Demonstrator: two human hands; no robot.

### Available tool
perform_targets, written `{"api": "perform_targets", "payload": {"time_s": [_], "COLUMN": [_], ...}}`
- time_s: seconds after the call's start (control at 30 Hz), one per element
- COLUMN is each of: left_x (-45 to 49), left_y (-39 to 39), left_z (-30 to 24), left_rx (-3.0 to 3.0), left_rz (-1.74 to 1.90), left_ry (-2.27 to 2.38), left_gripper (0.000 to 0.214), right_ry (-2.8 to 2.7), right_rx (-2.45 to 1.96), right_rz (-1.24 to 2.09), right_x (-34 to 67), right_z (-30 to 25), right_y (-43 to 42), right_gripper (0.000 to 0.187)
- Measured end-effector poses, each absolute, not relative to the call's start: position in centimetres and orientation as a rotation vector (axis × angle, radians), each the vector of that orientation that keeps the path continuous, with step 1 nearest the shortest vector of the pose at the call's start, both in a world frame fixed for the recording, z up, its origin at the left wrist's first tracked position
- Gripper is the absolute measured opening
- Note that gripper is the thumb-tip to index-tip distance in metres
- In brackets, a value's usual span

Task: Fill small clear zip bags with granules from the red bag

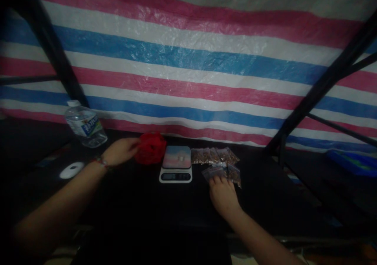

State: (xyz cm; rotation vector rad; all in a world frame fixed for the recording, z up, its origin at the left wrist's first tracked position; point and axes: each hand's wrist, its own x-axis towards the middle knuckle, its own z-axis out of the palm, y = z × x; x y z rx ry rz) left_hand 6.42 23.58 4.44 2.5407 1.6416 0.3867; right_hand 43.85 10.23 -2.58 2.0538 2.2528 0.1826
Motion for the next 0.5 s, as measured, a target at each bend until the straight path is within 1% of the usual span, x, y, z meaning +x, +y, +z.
{"api": "perform_targets", "payload": {"time_s": [0.1, 0.17, 0.23, 0.3, 0.37, 0.43, 0.5], "left_x": [8.3, 9.5, 10.0, 9.9, 9.5, 8.9, 8.2], "left_y": [21.6, 20.3, 19.6, 19.5, 20.0, 20.8, 21.7], "left_z": [3.3, 2.4, 2.2, 2.7, 3.6, 4.0, 3.6], "left_rx": [2.574, 2.584, 2.598, 2.588, 2.539, 2.48, 2.435], "left_rz": [0.182, 0.149, 0.112, 0.081, 0.085, 0.081, 0.048], "left_ry": [1.475, 1.391, 1.245, 1.144, 1.213, 1.44, 1.715], "left_gripper": [0.02, 0.02, 0.018, 0.024, 0.04, 0.054, 0.055], "right_ry": [2.271, 2.312, 2.366, 2.41, 2.401, 2.318, 2.235], "right_rx": [2.062, 2.108, 2.161, 2.218, 2.275, 2.342, 2.387], "right_rz": [0.159, 0.155, 0.121, 0.051, -0.017, -0.092, -0.151], "right_x": [44.8, 44.8, 44.4, 43.5, 42.4, 41.4, 40.6], "right_z": [-1.3, -0.6, -0.1, 0.0, -0.3, -0.8, -1.5], "right_y": [11.3, 12.6, 14.5, 16.7, 18.9, 20.8, 22.2], "right_gripper": [0.03, 0.034, 0.033, 0.034, 0.036, 0.039, 0.042]}}
